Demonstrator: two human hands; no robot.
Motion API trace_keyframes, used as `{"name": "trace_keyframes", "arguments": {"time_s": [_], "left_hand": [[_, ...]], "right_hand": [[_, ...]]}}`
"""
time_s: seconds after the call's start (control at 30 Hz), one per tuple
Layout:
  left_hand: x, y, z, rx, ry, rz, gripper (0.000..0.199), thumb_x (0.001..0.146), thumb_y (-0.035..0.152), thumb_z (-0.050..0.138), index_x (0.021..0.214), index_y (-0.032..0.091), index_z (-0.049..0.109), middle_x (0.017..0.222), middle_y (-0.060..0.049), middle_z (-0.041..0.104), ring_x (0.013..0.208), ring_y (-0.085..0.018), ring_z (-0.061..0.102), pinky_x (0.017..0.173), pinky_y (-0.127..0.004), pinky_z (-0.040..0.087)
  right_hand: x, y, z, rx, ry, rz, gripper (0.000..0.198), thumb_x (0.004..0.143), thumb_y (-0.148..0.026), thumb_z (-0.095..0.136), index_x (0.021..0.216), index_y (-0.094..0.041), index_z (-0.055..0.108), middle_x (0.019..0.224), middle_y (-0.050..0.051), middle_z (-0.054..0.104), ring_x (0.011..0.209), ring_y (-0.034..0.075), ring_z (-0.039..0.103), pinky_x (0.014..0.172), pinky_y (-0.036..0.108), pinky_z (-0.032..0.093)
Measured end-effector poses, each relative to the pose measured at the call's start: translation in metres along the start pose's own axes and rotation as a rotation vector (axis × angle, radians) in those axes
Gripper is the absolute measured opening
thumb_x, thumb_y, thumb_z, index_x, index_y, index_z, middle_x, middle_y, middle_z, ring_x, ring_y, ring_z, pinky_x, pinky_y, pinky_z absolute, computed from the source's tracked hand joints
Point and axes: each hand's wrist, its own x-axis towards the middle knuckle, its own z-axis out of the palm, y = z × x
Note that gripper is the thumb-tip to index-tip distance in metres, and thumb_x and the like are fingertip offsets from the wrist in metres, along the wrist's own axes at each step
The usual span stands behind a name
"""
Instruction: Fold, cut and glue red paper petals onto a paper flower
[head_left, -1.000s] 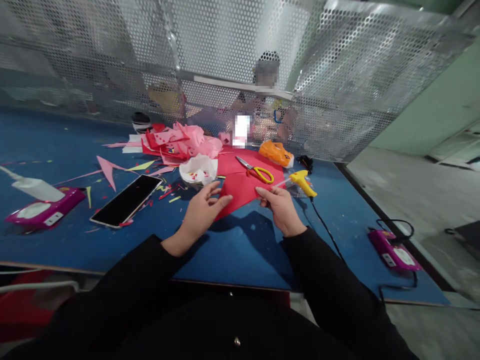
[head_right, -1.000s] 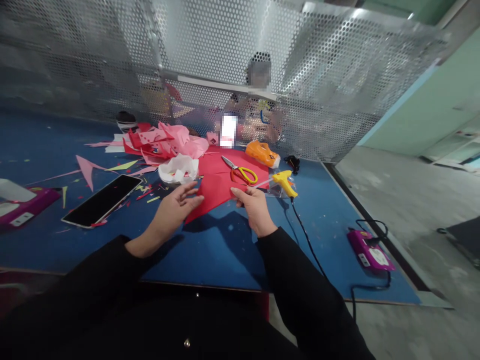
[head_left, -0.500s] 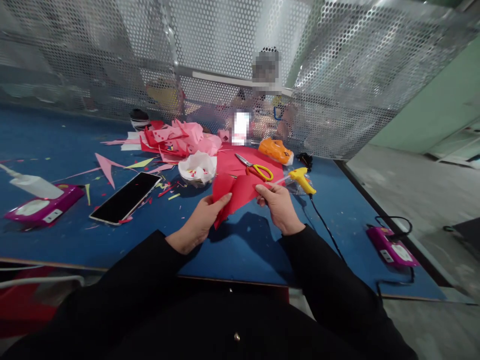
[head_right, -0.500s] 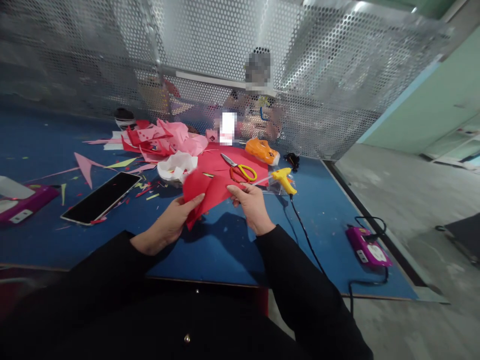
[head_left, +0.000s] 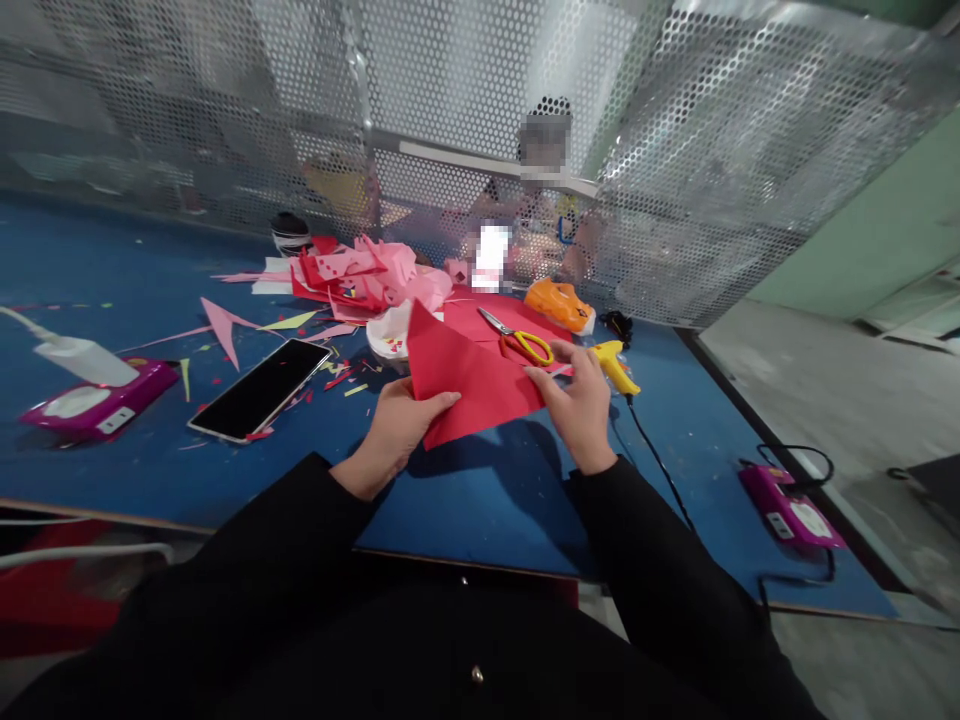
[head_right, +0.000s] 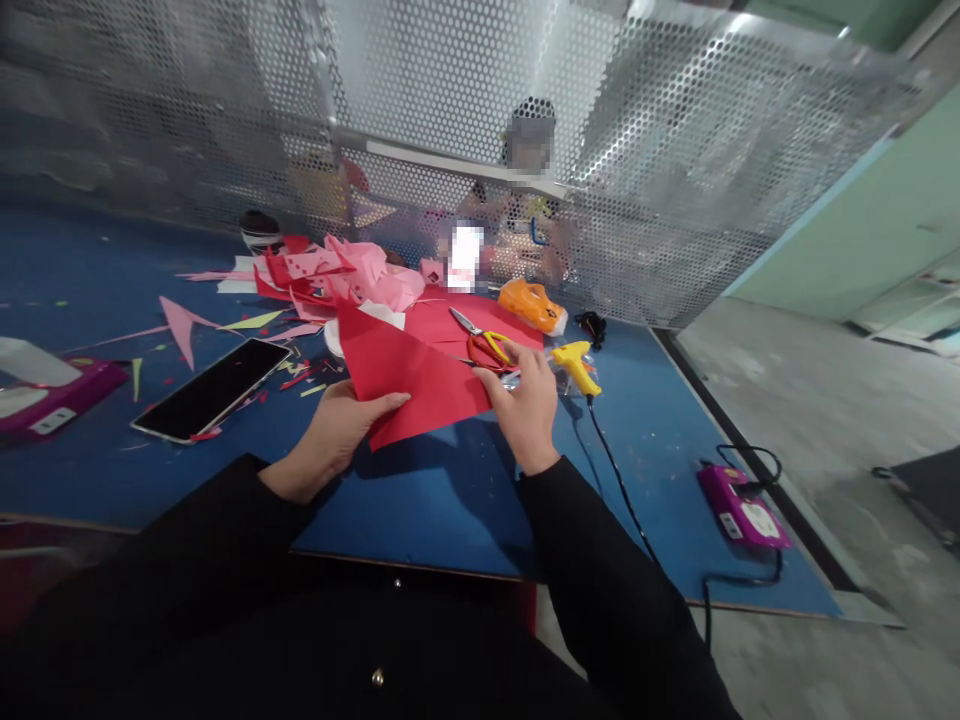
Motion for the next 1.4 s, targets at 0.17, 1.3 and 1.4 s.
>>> {"name": "trace_keyframes", "arguments": {"time_s": [0.17, 1.3, 1.4], "left_hand": [[-0.01, 0.011, 0.003, 0.449, -0.216, 0.284, 0.021, 0.066, 0.019, 0.075, 0.087, 0.02, 0.079, 0.078, 0.001, 0.077, 0.081, -0.023, 0.069, 0.077, -0.032, 0.052], [-0.066, 0.003, -0.013, 1.523, -0.391, 1.321, 0.031, 0.097, 0.009, 0.043, 0.097, 0.014, 0.073, 0.085, -0.009, 0.077, 0.089, -0.024, 0.072, 0.105, -0.048, 0.049], [-0.062, -0.006, -0.024, 1.488, -0.556, 1.254, 0.025, 0.093, 0.013, 0.049, 0.102, 0.011, 0.073, 0.097, -0.013, 0.078, 0.094, -0.027, 0.071, 0.098, -0.047, 0.054]], "right_hand": [[-0.007, -0.017, -0.005, -0.109, -0.21, -0.282, 0.042, 0.075, -0.035, 0.077, 0.115, -0.024, 0.069, 0.11, 0.008, 0.075, 0.104, 0.027, 0.065, 0.102, 0.049, 0.041], [-0.1, -0.02, -0.01, -0.672, -0.462, -0.763, 0.035, 0.098, -0.016, 0.05, 0.131, -0.015, 0.064, 0.133, 0.012, 0.069, 0.132, 0.029, 0.057, 0.113, 0.048, 0.042], [-0.115, -0.009, -0.011, -0.657, -0.541, -0.698, 0.035, 0.097, -0.009, 0.047, 0.125, -0.012, 0.067, 0.127, 0.012, 0.072, 0.122, 0.028, 0.064, 0.106, 0.046, 0.05]]}}
